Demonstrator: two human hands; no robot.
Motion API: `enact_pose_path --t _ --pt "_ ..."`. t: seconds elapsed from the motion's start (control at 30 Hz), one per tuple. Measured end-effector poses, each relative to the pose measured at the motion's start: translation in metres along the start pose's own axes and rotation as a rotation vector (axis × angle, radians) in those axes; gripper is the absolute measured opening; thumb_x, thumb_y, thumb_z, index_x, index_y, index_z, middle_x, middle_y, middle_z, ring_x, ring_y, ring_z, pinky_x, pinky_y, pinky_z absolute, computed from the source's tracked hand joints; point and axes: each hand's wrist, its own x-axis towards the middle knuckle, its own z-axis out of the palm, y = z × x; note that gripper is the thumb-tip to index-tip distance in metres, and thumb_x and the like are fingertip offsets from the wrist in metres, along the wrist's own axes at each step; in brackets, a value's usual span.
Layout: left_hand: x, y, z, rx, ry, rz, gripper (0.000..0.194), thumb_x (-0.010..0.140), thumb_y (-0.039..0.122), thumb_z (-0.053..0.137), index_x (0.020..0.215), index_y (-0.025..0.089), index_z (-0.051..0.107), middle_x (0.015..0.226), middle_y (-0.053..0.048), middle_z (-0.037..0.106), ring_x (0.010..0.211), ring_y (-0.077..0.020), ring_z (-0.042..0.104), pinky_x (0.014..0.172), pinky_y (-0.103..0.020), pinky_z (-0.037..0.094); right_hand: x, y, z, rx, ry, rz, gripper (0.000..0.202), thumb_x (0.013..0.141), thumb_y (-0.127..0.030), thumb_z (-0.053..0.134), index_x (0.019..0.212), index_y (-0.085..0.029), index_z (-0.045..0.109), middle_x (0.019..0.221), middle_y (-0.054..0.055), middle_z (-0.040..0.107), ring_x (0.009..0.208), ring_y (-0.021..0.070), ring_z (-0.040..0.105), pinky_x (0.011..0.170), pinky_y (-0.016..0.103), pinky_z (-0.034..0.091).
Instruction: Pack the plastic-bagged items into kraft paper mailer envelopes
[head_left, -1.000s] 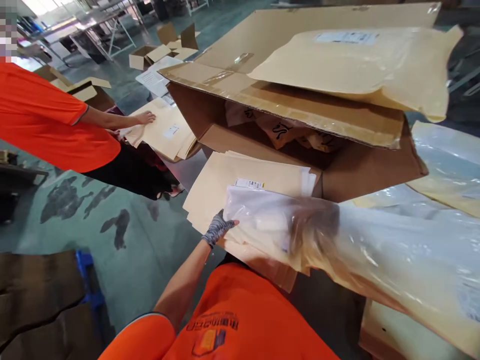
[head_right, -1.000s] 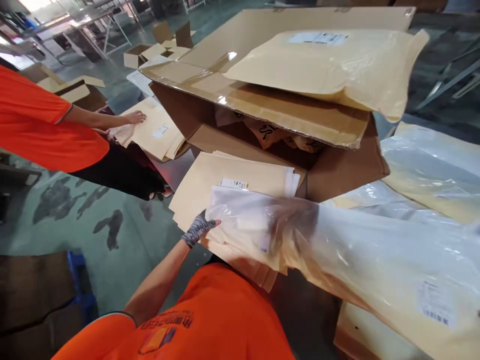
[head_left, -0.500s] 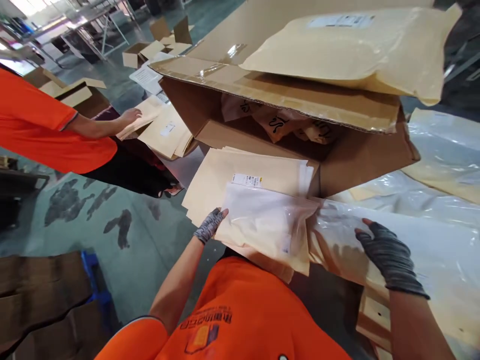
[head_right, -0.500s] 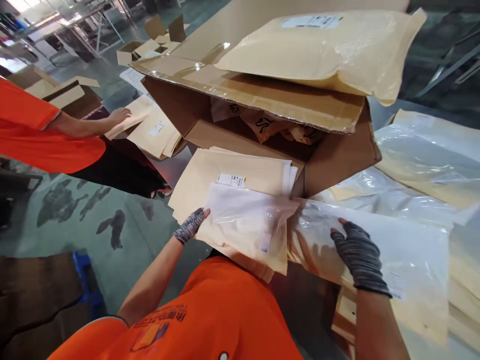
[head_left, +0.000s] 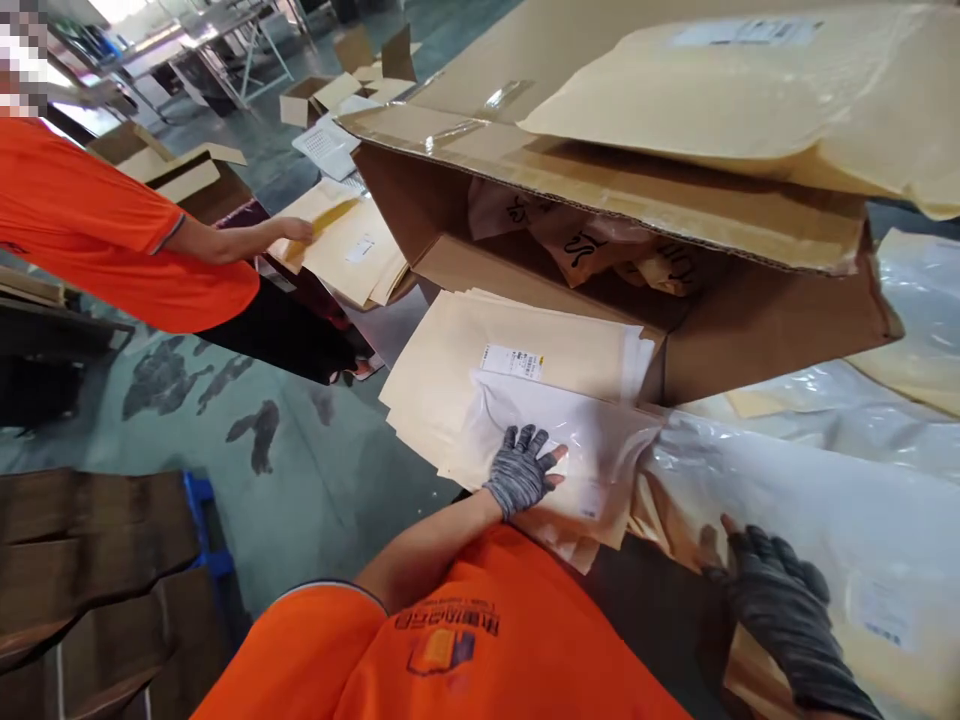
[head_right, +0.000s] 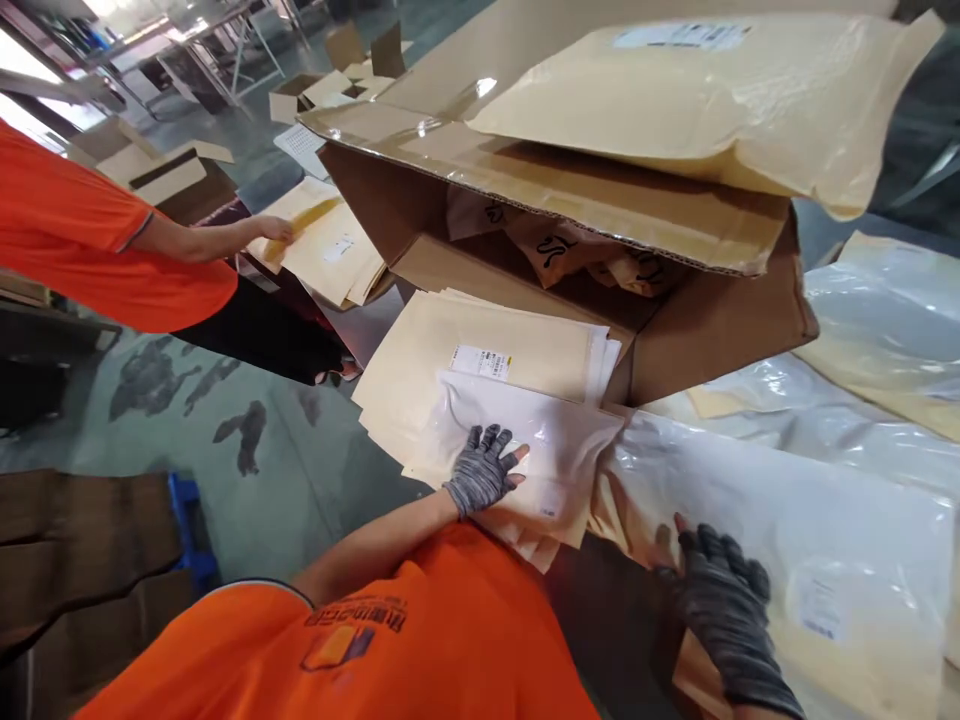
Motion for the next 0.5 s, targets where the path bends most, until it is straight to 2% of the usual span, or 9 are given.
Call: enact_pose_path --t 0.07,0.13,0.2,0.27,0.3,0.33,0.4,0.5 --pt "0.000 -0.004 -0.002 -0.126 0.031 0.011 0.054 0.103 0.036 0.083 0.156 0.029 0.078 0.173 -0.016 0.067 0.169 -0.0430 0.052 0.146 -0.071 0.027 -0.010 0.016 0.009 -0.065 -0.037 -0.075 0.072 0.091 -0.062 0.043 0.137 -0.027 0.085 0.158 0.029 0.072 0.152 0.0516 0.065 0.134 0.069 0.043" --pt "-0.003 -0.020 -0.018 -0.339 0.111 0.007 0.041 0.100 0.031 0.085 0.141 0.027 0.086 0.159 -0.015 0.078 0.161 -0.0386 0.062 0.147 -0.063 0.030 -0.020 0.025 0.014 -0.102 -0.010 -0.162 0.068 0.096 -0.058 0.038 0.133 -0.029 0.087 0.157 0.029 0.072 0.150 0.0515 0.066 0.133 0.070 0.042" --pt "-0.010 -0.045 -0.042 -0.551 0.303 -0.134 0.033 0.099 0.028 0.083 0.133 0.028 0.087 0.152 -0.013 0.082 0.159 -0.0352 0.063 0.146 -0.056 0.032 -0.025 0.025 0.015 -0.138 0.053 -0.206 0.064 0.101 -0.051 0.034 0.130 -0.032 0.088 0.154 0.028 0.074 0.146 0.0501 0.070 0.132 0.068 0.044" --pt "-0.016 -0.072 -0.065 -0.707 0.506 -0.364 0.038 0.101 0.031 0.080 0.139 0.026 0.081 0.157 -0.014 0.078 0.163 -0.0356 0.058 0.144 -0.056 0.035 -0.025 0.020 0.012 -0.173 0.096 -0.222 0.063 0.105 -0.045 0.032 0.129 -0.030 0.089 0.150 0.028 0.076 0.142 0.0500 0.072 0.131 0.065 0.047" --pt "-0.020 -0.084 -0.074 -0.784 0.562 -0.466 0.041 0.100 0.033 0.081 0.139 0.023 0.079 0.156 -0.016 0.077 0.161 -0.0377 0.060 0.141 -0.058 0.040 -0.022 0.018 0.010 -0.176 0.092 -0.231 0.063 0.105 -0.043 0.032 0.130 -0.027 0.089 0.149 0.029 0.076 0.141 0.0504 0.072 0.130 0.064 0.048" --pt "-0.023 -0.094 -0.081 -0.852 0.565 -0.532 0.042 0.098 0.035 0.084 0.137 0.020 0.078 0.150 -0.019 0.079 0.154 -0.0398 0.065 0.136 -0.058 0.047 -0.018 0.017 0.009 -0.163 0.074 -0.237 0.065 0.105 -0.041 0.031 0.130 -0.022 0.089 0.147 0.030 0.077 0.140 0.0508 0.073 0.130 0.063 0.050" --pt "-0.030 -0.107 -0.087 -0.956 0.456 -0.566 0.045 0.088 0.041 0.094 0.122 0.015 0.081 0.128 -0.021 0.086 0.131 -0.0418 0.078 0.119 -0.055 0.061 -0.006 0.018 0.003 -0.083 0.011 -0.235 0.069 0.104 -0.035 0.028 0.128 -0.014 0.089 0.143 0.032 0.079 0.138 0.0510 0.074 0.129 0.061 0.054" --pt "-0.041 -0.110 -0.085 -1.076 0.300 -0.532 0.053 0.068 0.045 0.107 0.104 0.014 0.083 0.104 -0.017 0.089 0.110 -0.0401 0.084 0.102 -0.049 0.067 0.014 0.028 -0.016 0.114 -0.077 -0.154 0.057 0.094 -0.034 0.039 0.113 -0.018 0.090 0.136 0.031 0.081 0.129 0.0481 0.079 0.125 0.058 0.058"
